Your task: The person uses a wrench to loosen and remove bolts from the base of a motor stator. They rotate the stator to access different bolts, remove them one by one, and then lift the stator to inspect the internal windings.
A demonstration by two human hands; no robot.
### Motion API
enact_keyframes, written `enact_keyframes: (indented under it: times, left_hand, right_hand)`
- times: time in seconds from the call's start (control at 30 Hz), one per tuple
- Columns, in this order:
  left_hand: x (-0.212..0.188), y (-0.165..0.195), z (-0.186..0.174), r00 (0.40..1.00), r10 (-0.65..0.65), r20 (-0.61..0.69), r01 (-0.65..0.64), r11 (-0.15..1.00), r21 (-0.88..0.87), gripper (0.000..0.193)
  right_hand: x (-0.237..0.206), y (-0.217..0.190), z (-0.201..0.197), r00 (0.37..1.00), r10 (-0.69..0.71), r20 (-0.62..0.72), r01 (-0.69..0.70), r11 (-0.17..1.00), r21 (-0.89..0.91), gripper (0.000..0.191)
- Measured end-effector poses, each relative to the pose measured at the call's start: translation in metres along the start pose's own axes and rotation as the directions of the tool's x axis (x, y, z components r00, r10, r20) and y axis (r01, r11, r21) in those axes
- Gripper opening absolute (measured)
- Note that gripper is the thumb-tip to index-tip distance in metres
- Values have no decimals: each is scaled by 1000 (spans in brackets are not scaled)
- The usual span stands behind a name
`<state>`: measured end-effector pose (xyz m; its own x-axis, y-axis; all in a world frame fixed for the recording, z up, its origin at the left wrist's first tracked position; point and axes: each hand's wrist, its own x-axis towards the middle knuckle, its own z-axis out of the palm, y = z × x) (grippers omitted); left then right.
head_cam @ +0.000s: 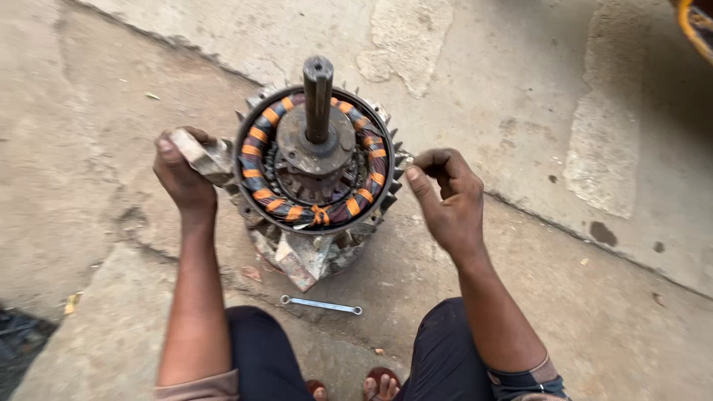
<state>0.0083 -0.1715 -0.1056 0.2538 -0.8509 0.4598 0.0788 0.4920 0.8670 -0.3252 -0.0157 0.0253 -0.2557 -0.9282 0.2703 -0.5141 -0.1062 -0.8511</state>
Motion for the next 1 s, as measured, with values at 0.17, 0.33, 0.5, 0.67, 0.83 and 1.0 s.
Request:
enact_keyframes:
  times: [0.17,0.33,0.5,0.67,0.83,1.0]
  left_hand:
    - [29,96,43,971,238,-27,-229,956,183,19]
    - [90,199,116,682,139,718,56,969,-242,18]
    - [113,220,160,277,-1,961,277,958,-79,40]
    - [111,193,158,166,84,983,460,875,-152,50]
    - [109,183,151,206,137,969,578,782,-233,62]
    - [93,194,155,463,-36,886,325,937,-132,57]
  right_hand:
    - [41,-102,65,997,-41,68,46,996,-75,62]
    - [69,-124,126,992,69,-107,-62,995,74,36]
    - [68,-116,153,833,-131,-538,132,991,-37,31]
    - [64,-104,158,909,3,-416,58,989,133,18]
    - [62,-101,154,897,-63,-438,100,993,61,13]
    - [67,-100,146,949,0,-316,67,977,202,12]
